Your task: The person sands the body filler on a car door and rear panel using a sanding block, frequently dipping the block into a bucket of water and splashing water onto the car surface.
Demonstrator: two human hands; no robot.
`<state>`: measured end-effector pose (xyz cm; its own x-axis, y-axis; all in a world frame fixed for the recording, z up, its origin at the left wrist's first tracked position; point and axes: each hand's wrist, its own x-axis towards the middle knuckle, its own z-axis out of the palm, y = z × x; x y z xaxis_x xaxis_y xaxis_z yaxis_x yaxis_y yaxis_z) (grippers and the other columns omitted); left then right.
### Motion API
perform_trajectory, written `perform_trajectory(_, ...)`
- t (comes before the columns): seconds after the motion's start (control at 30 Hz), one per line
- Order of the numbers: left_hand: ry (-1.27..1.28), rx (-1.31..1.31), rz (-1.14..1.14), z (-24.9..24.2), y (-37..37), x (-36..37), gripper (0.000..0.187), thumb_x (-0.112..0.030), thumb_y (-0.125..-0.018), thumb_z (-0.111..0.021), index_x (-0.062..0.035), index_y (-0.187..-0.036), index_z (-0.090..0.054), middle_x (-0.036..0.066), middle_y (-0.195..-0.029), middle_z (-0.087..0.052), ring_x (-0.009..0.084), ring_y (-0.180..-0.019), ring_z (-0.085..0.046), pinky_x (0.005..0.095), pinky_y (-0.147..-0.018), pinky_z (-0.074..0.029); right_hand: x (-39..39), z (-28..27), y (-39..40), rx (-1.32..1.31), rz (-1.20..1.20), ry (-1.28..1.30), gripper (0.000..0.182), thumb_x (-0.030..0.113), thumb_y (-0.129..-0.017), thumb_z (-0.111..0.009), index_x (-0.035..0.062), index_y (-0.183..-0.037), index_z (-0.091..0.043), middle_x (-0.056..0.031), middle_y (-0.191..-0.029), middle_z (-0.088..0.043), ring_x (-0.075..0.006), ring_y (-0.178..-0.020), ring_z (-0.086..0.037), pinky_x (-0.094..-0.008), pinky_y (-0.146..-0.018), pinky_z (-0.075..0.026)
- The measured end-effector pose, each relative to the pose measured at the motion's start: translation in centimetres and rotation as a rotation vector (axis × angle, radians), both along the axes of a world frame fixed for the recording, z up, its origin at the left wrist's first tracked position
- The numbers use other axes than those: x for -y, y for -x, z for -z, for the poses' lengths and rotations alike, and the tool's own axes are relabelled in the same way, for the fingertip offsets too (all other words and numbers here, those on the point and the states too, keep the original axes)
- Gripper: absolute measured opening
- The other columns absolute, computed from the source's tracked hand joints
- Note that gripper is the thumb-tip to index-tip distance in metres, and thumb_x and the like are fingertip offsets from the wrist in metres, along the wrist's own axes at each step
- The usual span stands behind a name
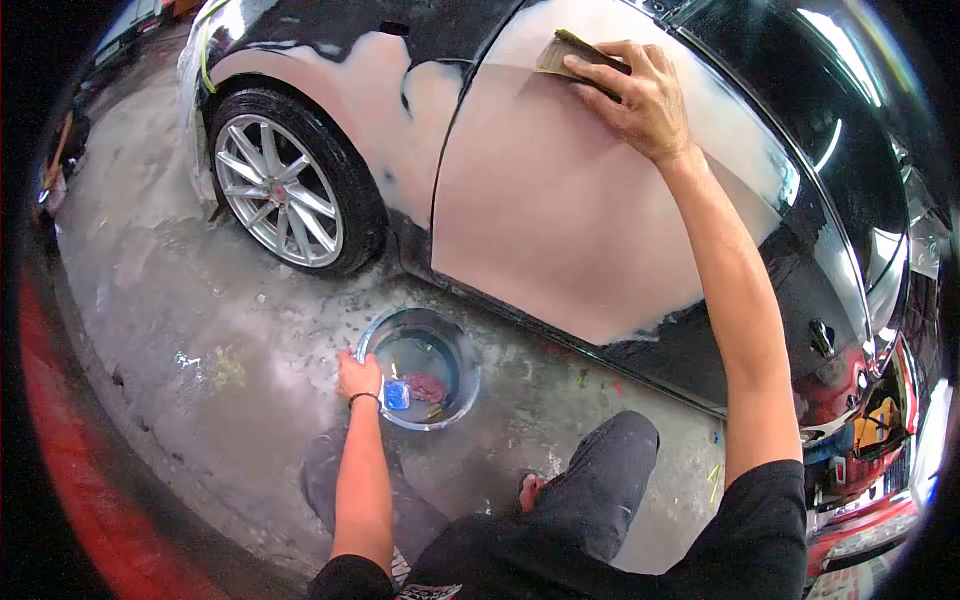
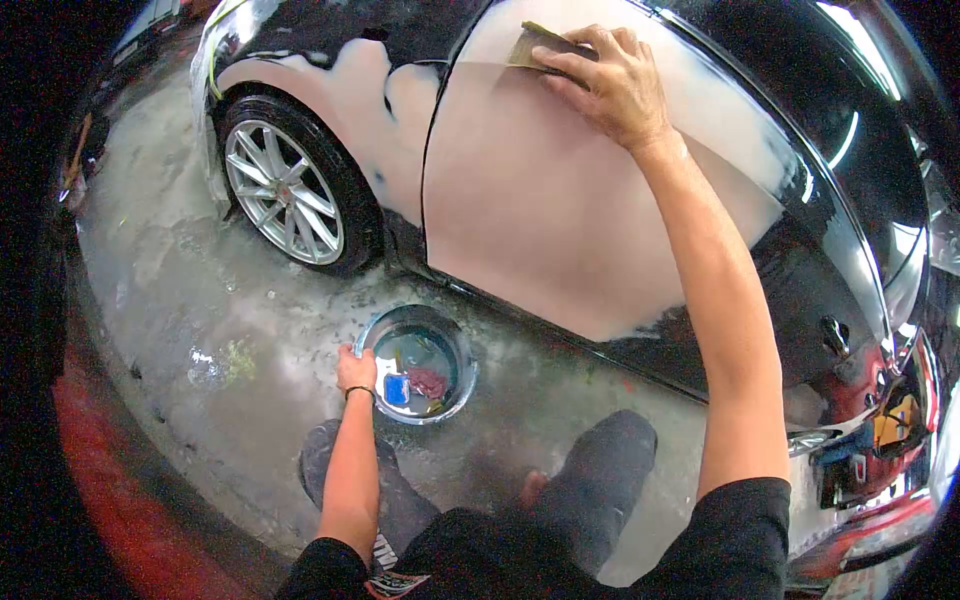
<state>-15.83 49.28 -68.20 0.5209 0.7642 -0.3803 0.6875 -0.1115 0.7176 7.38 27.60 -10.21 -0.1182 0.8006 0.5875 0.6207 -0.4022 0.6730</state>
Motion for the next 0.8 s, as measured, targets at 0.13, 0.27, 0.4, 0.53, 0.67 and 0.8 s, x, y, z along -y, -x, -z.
perform_trajectory(0.13, -0.034, 0.011, -0.016, -0.2, 0.1, 0.0, 0.069, -0.04, -0.092, -0.077, -0.0112, -0.152, -0.056, 0.02, -0.138, -0.074, 0.0423, -0.129, -0.071, 0.0664, -0.116, -0.043, -4.2, -1.9, -2.3, 0.046, -0.01, -0.104, 0.026, 0.037, -0.092, -0.084, 0.0267, -0.116, -0.087, -0.0019, -0.119, -0.074, -0.0291, -0.112, -0.069, -0.0432, -0.099, -0.056)
perform_trajectory(0.27, -0.039, 0.003, -0.019, 0.9, 0.4, -0.5, 0.07, -0.042, -0.091, -0.075, -0.0115, -0.151, -0.057, 0.022, -0.133, -0.076, 0.0426, -0.127, -0.072, 0.0614, -0.113, -0.046, -5.3, -2.4, -0.8, 0.082, 0.145, -0.21, 0.029, 0.035, -0.097, -0.079, 0.0221, -0.122, -0.08, -0.0096, -0.116, -0.072, -0.0341, -0.112, -0.067, -0.0488, -0.096, -0.055)
perform_trajectory(0.4, -0.048, 0.012, -0.019, 1.0, -0.1, -0.2, 0.069, -0.042, -0.09, -0.075, -0.011, -0.149, -0.057, 0.023, -0.133, -0.076, 0.0423, -0.126, -0.072, 0.0596, -0.112, -0.048, 6.3, 0.0, -0.3, 0.19, 0.241, -0.414, 0.029, 0.037, -0.102, -0.076, 0.0241, -0.128, -0.077, -0.009, -0.122, -0.08, -0.0324, -0.124, -0.069, -0.0491, -0.103, -0.055)
perform_trajectory(0.53, -0.09, -0.011, 0.014, 1.0, -0.4, -0.1, 0.069, -0.042, -0.09, -0.075, -0.011, -0.149, -0.058, 0.023, -0.133, -0.076, 0.0423, -0.125, -0.072, 0.0598, -0.11, -0.049, 13.9, 2.2, 2.0, 0.283, 0.64, -0.798, 0.035, 0.042, -0.106, -0.068, 0.0253, -0.136, -0.072, -0.01, -0.122, -0.076, -0.0357, -0.126, -0.067, -0.0566, -0.11, -0.049)
perform_trajectory(0.67, -0.151, 0.019, -0.012, 1.8, -0.5, 0.0, 0.069, -0.042, -0.09, -0.076, -0.0118, -0.149, -0.059, 0.023, -0.134, -0.076, 0.0426, -0.125, -0.072, 0.0604, -0.109, -0.05, 3.4, 3.4, 0.1, 0.175, 0.441, -0.726, 0.032, 0.034, -0.102, -0.068, 0.029, -0.134, -0.07, -0.0063, -0.128, -0.073, -0.0353, -0.13, -0.061, -0.0577, -0.107, -0.048)
perform_trajectory(0.8, -0.125, -0.03, -0.002, 2.2, -0.5, -0.9, 0.069, -0.041, -0.09, -0.075, -0.0122, -0.15, -0.058, 0.022, -0.133, -0.076, 0.043, -0.126, -0.072, 0.0589, -0.108, -0.052, -9.9, 5.9, 0.1, 0.14, 0.364, -0.6, 0.026, 0.032, -0.097, -0.074, 0.0272, -0.122, -0.075, -0.0076, -0.122, -0.069, -0.0348, -0.117, -0.063, -0.0528, -0.098, -0.052)
